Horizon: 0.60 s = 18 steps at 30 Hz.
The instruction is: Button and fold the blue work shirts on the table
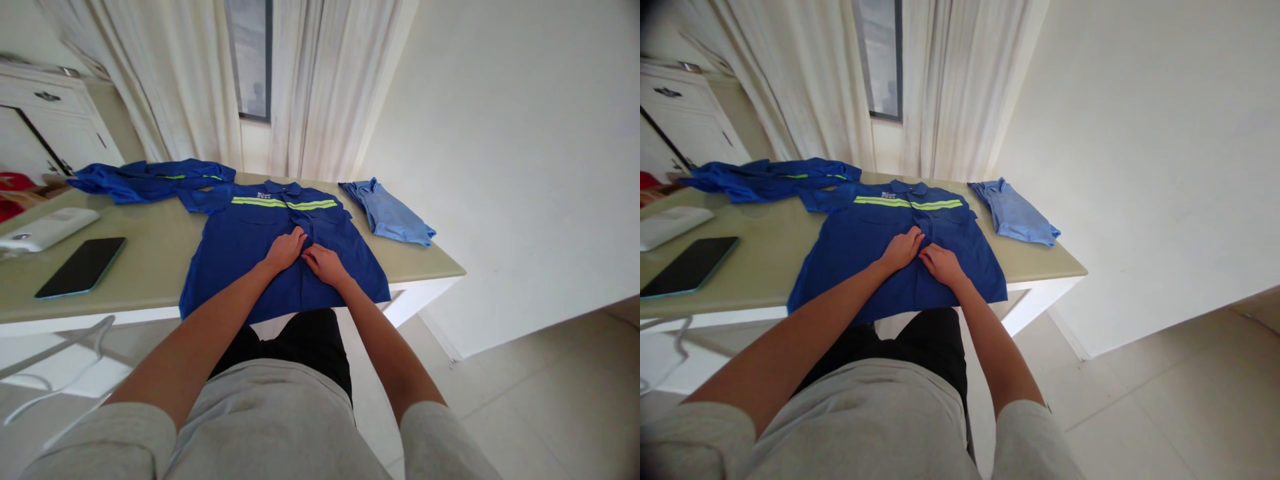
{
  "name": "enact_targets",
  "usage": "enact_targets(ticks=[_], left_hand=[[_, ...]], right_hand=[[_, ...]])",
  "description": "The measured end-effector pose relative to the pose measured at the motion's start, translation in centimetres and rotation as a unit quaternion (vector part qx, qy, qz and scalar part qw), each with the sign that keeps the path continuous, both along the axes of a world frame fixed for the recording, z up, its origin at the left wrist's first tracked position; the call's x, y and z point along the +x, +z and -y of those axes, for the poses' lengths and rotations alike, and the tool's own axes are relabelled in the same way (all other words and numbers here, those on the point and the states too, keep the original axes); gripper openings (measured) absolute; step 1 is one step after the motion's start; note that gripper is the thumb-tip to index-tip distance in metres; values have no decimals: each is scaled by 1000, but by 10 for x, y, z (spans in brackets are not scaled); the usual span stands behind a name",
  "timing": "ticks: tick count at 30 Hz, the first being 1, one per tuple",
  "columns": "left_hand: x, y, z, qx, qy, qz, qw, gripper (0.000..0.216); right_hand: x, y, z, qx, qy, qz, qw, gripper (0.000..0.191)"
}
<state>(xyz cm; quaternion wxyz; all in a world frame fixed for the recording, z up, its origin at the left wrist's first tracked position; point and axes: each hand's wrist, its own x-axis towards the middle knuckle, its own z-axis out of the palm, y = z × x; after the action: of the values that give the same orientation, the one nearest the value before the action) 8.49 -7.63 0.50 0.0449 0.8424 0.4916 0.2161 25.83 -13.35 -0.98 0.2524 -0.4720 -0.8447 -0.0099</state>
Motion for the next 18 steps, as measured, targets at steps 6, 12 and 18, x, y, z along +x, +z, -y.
enact_targets(ticks=[6, 12, 18], left_hand=[[1, 3, 0, 16, 38, 6, 999, 39], [1, -1, -1, 25, 25, 17, 999, 37], [0, -4, -2, 35, 16, 23, 999, 37]], right_hand=[[-4, 0, 0, 15, -12, 8, 1000, 13], [-4, -3, -10, -9, -13, -32, 999, 6], [-2, -4, -15, -26, -4, -76, 997, 2]])
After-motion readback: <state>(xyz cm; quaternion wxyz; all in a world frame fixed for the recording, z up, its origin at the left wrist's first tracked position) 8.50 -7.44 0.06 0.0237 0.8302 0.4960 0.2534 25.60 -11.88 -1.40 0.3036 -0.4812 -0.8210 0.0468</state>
